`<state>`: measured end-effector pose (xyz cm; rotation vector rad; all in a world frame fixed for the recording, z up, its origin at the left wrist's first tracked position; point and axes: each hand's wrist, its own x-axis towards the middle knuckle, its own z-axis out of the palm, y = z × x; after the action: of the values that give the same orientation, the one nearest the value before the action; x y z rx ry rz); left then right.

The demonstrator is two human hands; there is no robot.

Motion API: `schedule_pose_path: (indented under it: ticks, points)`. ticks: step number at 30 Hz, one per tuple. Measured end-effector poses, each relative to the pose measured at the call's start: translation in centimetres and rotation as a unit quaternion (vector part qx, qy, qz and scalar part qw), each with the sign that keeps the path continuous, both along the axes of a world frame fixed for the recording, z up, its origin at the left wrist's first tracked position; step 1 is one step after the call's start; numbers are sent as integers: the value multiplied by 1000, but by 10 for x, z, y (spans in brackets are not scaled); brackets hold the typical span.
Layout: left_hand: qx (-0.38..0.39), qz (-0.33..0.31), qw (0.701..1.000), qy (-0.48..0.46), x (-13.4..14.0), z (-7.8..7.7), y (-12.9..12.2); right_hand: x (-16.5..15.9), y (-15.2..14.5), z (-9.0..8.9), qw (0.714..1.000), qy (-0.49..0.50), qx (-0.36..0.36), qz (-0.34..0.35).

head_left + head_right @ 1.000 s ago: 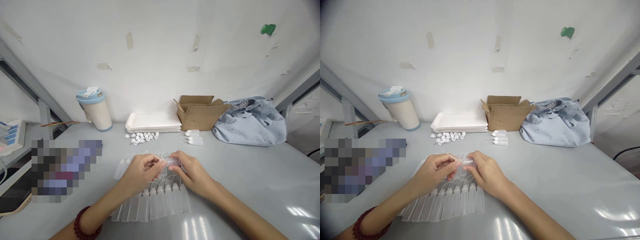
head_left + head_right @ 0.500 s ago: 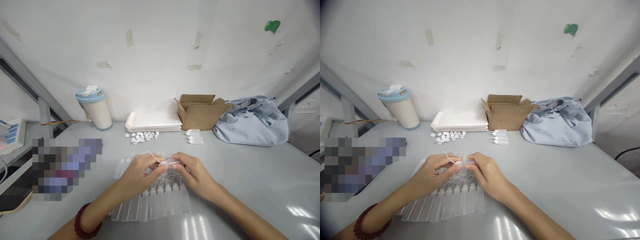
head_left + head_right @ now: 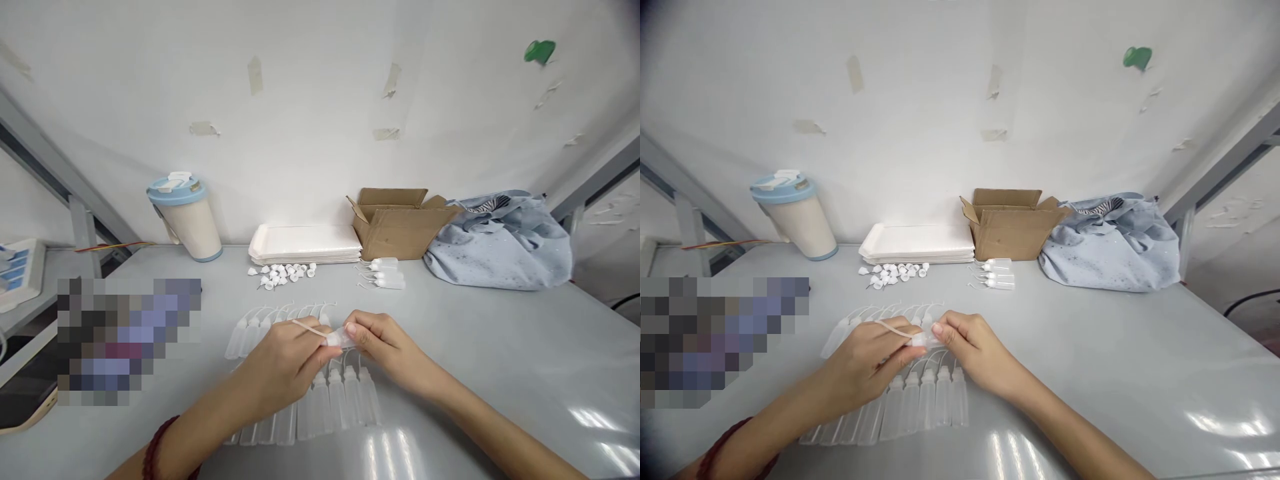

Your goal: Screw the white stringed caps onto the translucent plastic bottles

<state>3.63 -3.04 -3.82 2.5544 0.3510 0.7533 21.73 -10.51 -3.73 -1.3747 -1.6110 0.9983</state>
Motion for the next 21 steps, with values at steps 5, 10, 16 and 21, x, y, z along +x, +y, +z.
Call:
schedule_pose_path:
  ticks: [5,10,16,21]
  points:
    - [34,2,999,-3,0,-2,5,3,0,-1,998,-49,24,-11]
    - [-94,35,993,55,1,7,4,2,-1,-1,987,-118,106,-17]
    - [-155,59,982,88,3,9,1,2,-1,-2,983,-131,126,-19]
    - [-136,54,986,81,2,9,1,2,-1,-3,985,-129,113,-17]
